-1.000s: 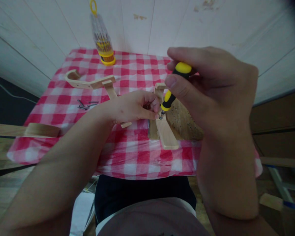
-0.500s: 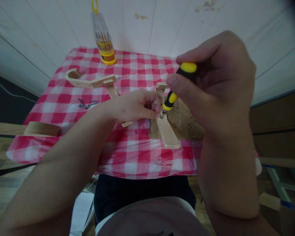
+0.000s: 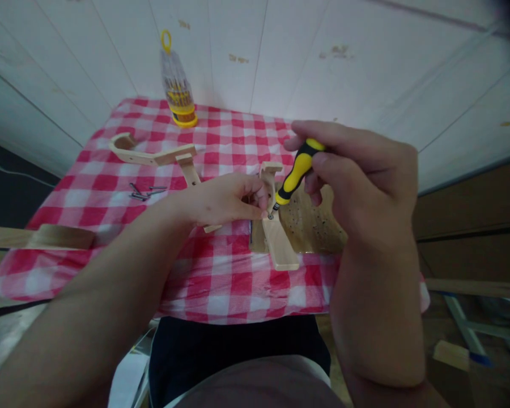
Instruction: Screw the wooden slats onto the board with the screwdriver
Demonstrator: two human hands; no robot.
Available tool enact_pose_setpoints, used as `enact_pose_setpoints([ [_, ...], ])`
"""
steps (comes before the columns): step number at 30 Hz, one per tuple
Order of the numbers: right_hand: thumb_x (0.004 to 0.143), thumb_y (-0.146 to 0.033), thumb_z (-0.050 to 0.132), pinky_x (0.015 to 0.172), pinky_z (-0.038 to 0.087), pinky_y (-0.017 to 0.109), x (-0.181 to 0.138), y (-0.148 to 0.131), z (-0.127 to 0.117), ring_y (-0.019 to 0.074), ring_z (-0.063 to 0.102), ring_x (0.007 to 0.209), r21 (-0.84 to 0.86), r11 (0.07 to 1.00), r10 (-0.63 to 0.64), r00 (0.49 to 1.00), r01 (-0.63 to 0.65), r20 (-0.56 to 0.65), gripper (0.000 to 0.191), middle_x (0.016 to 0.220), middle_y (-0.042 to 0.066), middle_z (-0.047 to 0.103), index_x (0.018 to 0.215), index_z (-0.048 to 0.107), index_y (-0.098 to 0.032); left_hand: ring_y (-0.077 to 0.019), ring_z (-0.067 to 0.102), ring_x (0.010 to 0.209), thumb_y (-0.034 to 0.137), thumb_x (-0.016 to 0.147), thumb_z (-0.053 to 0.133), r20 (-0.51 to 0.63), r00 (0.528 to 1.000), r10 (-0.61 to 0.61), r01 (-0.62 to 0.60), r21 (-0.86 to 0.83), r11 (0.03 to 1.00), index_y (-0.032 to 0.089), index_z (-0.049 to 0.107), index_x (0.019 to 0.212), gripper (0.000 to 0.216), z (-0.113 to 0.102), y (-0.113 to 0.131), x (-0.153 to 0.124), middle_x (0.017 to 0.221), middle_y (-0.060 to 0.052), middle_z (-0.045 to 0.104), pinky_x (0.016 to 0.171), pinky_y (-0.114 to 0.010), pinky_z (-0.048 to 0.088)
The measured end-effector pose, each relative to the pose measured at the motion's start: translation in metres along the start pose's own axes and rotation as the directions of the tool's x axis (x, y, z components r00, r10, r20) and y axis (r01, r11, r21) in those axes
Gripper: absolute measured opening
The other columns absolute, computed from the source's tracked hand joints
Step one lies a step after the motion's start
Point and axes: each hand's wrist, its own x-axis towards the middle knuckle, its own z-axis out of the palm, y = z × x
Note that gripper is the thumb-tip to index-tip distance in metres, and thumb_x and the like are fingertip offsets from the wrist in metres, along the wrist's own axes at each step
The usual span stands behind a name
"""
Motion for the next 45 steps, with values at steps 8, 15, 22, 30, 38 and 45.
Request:
enact_pose_setpoints([
  [8, 0.079, -0.029, 0.074, 0.067, 0.052, 0.03, 0.006, 0.0, 0.006, 0.0148, 0.063, 0.073, -0.177, 0.983, -0.069, 0.994, 0.054, -0.081, 0.011, 0.08, -0.003, 0.068, 0.09, 0.072, -0.028, -0.0103, 0.052, 0.068, 0.028, 0.08, 0.061, -0.017, 1.0, 0.015, -0.016, -0.034, 0.999, 0.016, 0.057, 0.078, 0.013, 0.0, 0.005, -0.005, 0.075, 0.001, 0.058, 0.065, -0.022, 0.042],
  [15, 0.088, -0.029, 0.059, 0.076, 0.056, 0.034, 0.004, -0.008, -0.002, 0.017, 0.068, 0.088, -0.029, 0.994, -0.095, 0.982, 0.101, 0.161, 0.034, 0.101, -0.001, 0.073, 0.12, 0.067, -0.036, -0.0142, 0.059, 0.079, 0.027, 0.081, 0.061, 0.008, 1.0, 0.009, -0.008, -0.091, 0.996, 0.015, 0.06, 0.088, 0.014, -0.001, 0.004, -0.004, 0.087, -0.003, 0.064, 0.069, -0.025, 0.046],
  [22, 0.083, -0.029, 0.068, 0.062, 0.054, 0.029, 0.001, -0.006, 0.002, 0.0142, 0.064, 0.071, -0.059, 0.998, -0.004, 0.998, 0.008, 0.063, 0.025, 0.088, -0.001, 0.071, 0.108, 0.069, -0.029, -0.0132, 0.058, 0.077, 0.029, 0.081, 0.061, -0.005, 1.0, 0.003, -0.004, -0.062, 0.998, 0.014, 0.059, 0.086, 0.016, 0.0, 0.002, -0.004, 0.084, -0.001, 0.062, 0.067, -0.023, 0.044],
  [30, 0.086, -0.02, 0.062, 0.071, 0.056, 0.034, 0.002, -0.011, 0.006, 0.0165, 0.064, 0.084, -0.029, 0.998, 0.053, 0.995, -0.051, 0.085, 0.029, 0.102, 0.0, 0.07, 0.112, 0.068, -0.031, -0.0119, 0.056, 0.075, 0.031, 0.082, 0.06, -0.007, 0.999, 0.042, -0.042, -0.088, 0.995, 0.015, 0.058, 0.086, 0.017, 0.001, -0.002, -0.003, 0.083, 0.0, 0.061, 0.069, -0.023, 0.044],
  [38, 0.086, -0.026, 0.065, 0.056, 0.052, 0.028, 0.002, -0.008, -0.002, 0.0141, 0.062, 0.072, -0.017, 0.993, 0.121, 0.991, -0.12, 0.055, 0.014, 0.083, 0.0, 0.065, 0.1, 0.069, -0.028, -0.0113, 0.052, 0.07, 0.033, 0.08, 0.064, -0.003, 1.0, 0.026, -0.026, -0.06, 0.998, 0.015, 0.056, 0.078, 0.02, -0.001, -0.003, -0.003, 0.075, 0.001, 0.058, 0.066, -0.024, 0.041],
  [45, 0.083, -0.024, 0.069, 0.063, 0.054, 0.029, 0.004, -0.005, 0.005, 0.0153, 0.062, 0.079, -0.057, 0.995, 0.078, 0.997, -0.077, 0.021, 0.015, 0.092, 0.001, 0.066, 0.097, 0.068, -0.027, -0.0086, 0.05, 0.066, 0.03, 0.08, 0.065, -0.029, 0.998, 0.051, -0.053, -0.086, 0.995, 0.015, 0.056, 0.077, 0.018, 0.001, -0.003, -0.003, 0.072, 0.002, 0.055, 0.062, -0.021, 0.04],
])
